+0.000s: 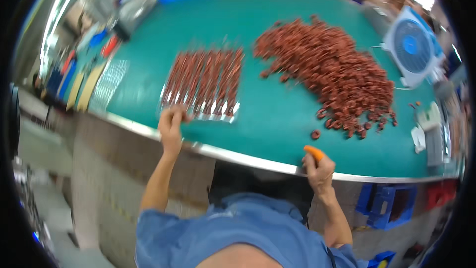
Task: Picking up copper coils, checking the wires, and placing them into a plastic sorting tray.
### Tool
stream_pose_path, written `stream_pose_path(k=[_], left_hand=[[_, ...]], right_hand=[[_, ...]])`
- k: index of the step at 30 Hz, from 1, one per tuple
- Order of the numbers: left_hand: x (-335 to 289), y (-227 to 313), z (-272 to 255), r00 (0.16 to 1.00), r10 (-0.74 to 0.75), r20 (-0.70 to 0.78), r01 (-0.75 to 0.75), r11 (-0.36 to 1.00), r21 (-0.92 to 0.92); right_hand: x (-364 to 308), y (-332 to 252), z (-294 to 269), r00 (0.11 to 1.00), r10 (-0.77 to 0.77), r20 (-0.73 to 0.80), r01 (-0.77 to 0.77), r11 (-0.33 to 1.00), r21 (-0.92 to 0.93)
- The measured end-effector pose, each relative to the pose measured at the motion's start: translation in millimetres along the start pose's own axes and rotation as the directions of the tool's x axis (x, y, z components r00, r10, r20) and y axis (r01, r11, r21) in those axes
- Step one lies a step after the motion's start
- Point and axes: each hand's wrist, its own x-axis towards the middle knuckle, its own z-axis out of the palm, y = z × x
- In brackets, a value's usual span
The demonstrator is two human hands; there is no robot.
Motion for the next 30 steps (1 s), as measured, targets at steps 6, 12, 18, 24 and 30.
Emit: stream_pose_path(k=[6,12,18,24,30], left_hand=[[-7.6,28.5,37.5,0.98,0.009,0.2,0.046,0.963,-0.265],[-55.4,34.1,74.9,0.831,0.251,0.496,-0.264,0.963,-0.045],[-78.3,54.3,106.6,0.601,0.447,0.662,-0.523,0.847,-0.098],[-105.8,36.2,110.4,0.628,-0.161,0.761,0.313,0.948,-0.058],[-109.0,40.7,120.0,0.513,-0.232,0.827,0.502,0.862,-0.069]], right_hand=[[10.0,-21.0,25.9,0.955,-0.283,0.084,0.281,0.959,0.038],[16.6,-60.3,54.3,0.96,-0.137,0.245,0.093,0.979,0.184],[8.1,-57.5,44.2,0.913,-0.318,0.254,0.281,0.944,0.173],[-0.8,-61.0,41.9,0.927,-0.2,0.318,0.069,0.922,0.38],[-3.9,-60.6,38.3,0.928,-0.107,0.356,-0.048,0.916,0.399]])
